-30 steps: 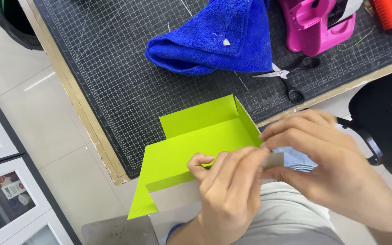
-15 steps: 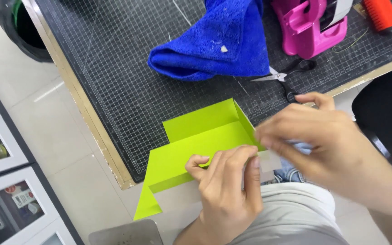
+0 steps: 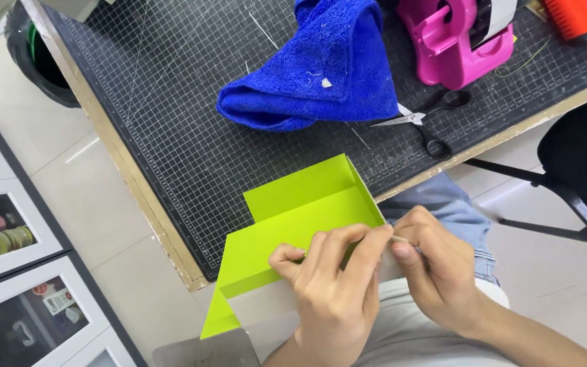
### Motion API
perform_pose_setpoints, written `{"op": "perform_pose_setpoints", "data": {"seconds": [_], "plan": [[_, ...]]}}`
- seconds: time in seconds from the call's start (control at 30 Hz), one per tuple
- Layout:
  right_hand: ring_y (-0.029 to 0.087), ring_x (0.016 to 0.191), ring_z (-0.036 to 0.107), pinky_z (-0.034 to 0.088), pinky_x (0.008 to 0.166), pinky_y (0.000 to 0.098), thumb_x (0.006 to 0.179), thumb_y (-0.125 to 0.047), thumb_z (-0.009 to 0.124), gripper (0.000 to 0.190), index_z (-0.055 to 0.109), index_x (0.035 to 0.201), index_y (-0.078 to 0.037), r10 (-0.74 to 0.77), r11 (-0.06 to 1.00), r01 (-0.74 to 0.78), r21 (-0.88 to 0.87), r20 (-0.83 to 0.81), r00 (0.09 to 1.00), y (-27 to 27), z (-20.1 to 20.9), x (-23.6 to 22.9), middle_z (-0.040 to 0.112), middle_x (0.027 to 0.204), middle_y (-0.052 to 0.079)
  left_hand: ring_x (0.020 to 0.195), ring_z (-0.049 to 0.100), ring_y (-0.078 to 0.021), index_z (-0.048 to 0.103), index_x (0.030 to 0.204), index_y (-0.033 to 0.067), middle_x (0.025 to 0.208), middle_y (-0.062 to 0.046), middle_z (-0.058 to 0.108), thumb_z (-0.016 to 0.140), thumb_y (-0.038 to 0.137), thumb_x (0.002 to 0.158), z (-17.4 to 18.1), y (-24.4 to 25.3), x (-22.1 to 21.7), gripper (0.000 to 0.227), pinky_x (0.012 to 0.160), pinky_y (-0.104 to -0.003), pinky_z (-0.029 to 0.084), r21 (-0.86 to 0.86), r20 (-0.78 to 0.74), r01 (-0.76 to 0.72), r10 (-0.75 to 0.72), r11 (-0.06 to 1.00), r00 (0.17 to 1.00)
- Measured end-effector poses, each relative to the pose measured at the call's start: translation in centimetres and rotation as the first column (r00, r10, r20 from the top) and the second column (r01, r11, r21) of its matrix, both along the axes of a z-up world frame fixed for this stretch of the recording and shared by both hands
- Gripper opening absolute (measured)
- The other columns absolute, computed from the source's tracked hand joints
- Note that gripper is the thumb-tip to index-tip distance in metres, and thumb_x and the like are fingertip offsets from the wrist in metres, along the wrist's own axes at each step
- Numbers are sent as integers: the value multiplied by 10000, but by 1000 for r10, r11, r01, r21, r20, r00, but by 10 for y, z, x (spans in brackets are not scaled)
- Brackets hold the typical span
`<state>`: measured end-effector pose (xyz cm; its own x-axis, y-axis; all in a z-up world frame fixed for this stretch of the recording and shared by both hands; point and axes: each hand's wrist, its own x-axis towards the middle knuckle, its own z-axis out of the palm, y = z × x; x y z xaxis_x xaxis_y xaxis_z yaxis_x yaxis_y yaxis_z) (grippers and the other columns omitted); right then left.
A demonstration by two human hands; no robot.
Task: Assembling cardboard boxes by folding, applying glue with a brush, and trimming with scissors.
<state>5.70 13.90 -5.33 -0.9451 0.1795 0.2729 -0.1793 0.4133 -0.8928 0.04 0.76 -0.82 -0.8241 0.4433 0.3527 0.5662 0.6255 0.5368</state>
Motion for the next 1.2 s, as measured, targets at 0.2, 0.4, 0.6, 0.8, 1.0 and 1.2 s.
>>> {"op": "perform_pose_setpoints", "data": {"seconds": [0.2, 0.4, 0.6, 0.8, 1.0, 1.2], "plan": [[184, 698, 526, 468, 677, 288, 1052, -247, 384, 341, 536, 815, -56, -56, 975, 78, -207, 108, 993, -3, -9, 1, 555, 737, 32, 689, 576, -97, 683, 1049, 231, 931, 76, 667, 440, 138, 1021, -1, 4, -1, 262, 747, -377, 227, -35, -31, -13, 12, 999, 999], [182, 723, 489, 454, 696, 287, 1050, -247, 387, 338, 481, 768, -88, -1, 960, 34, -279, 120, 993, -4, -10, -1, 470, 757, 47, 672, 585, -85, 666, 1014, 201, 944, 74, 718, 439, 211, 1041, -1, 3, 1, 229, 752, -366, 226, 1, 16, -28, 28, 1000, 999], [195, 1168, 415, 333, 1067, 364, 1013, -342, 485, 224, 428, 983, -128, 87, 849, 44, -526, 222, 971, -5, -15, 1, 430, 1163, 115, 686, 638, -78, 666, 1021, 161, 949, 50, 760, 438, 246, 1047, -2, 3, 6, 244, 787, -346, 238, 37, 47, -61, 59, 997, 997], [225, 1220, 485, 410, 1061, 398, 1065, -427, 406, 396, 603, 1192, -108, 202, 867, -79, -492, 203, 958, 3, -24, 2, 580, 1213, 118, 637, 624, -73, 556, 1011, 167, 908, 61, 768, 506, 232, 1031, -10, 5, 11, 85, 825, -340, 260, 61, 28, -106, 104, 993, 994], [217, 1122, 500, 419, 1022, 389, 1068, -419, 429, 369, 620, 1107, -106, 193, 846, -91, -525, 143, 971, 1, -34, 1, 560, 1113, 92, 639, 629, -53, 530, 1008, 182, 886, 72, 764, 496, 217, 1034, -10, 7, 11, 55, 817, -328, 257, 131, 58, -109, 102, 985, 993], [199, 1131, 500, 397, 1037, 382, 1067, -353, 415, 319, 629, 1069, -116, 187, 836, -44, -547, 209, 960, -1, -34, 0, 560, 1117, 84, 657, 639, -45, 492, 1020, 198, 877, 90, 751, 514, 223, 1029, -12, 4, 16, 35, 860, -339, 258, 106, 82, -112, 104, 988, 991]]}}
